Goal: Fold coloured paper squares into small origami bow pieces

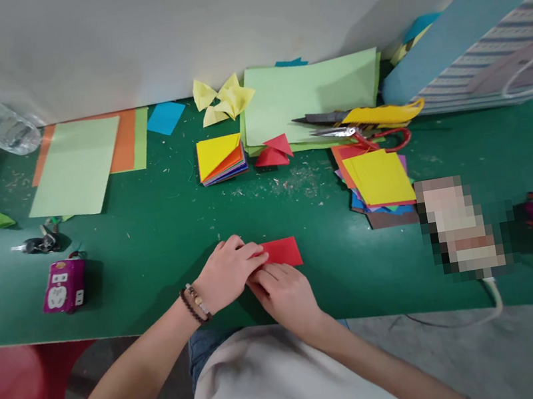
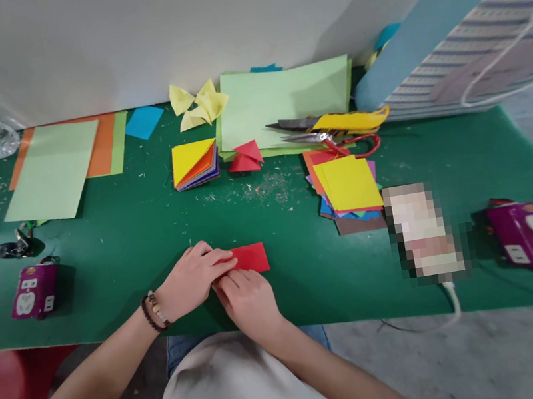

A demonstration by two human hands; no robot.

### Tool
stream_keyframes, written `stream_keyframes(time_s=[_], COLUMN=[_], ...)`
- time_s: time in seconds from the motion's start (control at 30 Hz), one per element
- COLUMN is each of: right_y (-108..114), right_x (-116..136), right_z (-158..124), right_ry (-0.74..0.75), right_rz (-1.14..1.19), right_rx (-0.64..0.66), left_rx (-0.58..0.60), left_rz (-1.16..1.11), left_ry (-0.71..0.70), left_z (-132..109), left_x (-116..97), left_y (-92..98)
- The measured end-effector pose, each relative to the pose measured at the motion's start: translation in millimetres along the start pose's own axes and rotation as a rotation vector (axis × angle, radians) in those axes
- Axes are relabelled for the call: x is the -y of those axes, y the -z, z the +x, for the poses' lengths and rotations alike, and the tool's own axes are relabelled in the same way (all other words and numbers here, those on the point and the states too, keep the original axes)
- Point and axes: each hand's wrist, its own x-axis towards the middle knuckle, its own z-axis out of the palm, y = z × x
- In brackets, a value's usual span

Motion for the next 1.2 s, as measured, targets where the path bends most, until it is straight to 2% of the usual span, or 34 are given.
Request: stream_keyframes(time_s=[0.13, 0.23, 0.37, 0.63, 0.73, 0.83, 0.97, 1.2], right_y=[14, 18, 10, -9, -6, 1, 7, 10], right_x=[-29, -42, -30, 7, 4, -9, -26, -26], right_z=[-11, -15, -11, 5, 1, -5, -8, 0], right_ry=[-0.116, -0.11, -0.057, 0.029, 0.056, 0.025, -0.011, -0.053], right_rz=[0.031, -0.047, -0.054, -0.072, -0.044, -0.008, -0.069, -0.171], right_rx=[-0.04, -0.041, 0.005, -0.039, -0.034, -0.024, -0.011, 0.085], left_rx=[-0.012, -0.014, -0.021, -0.012, -0.025, -0.063, -0.117, -0.153], left_rz=[-0.009, -0.01, -0.015, -0.052, -0.051, -0.048, -0.079, -0.077], left_ry=[0.011, 0.003, -0.012, -0.03, -0.024, -0.001, 0.028, 0.014], left_z=[0, 0, 3, 3, 2, 2, 2, 1], left_x=[-1, 1, 4, 7, 5, 2, -2, -2], left_y=[-1.5, -2.5, -2.4, -1.8, -2.2, -4.1, -8.3, -12.7])
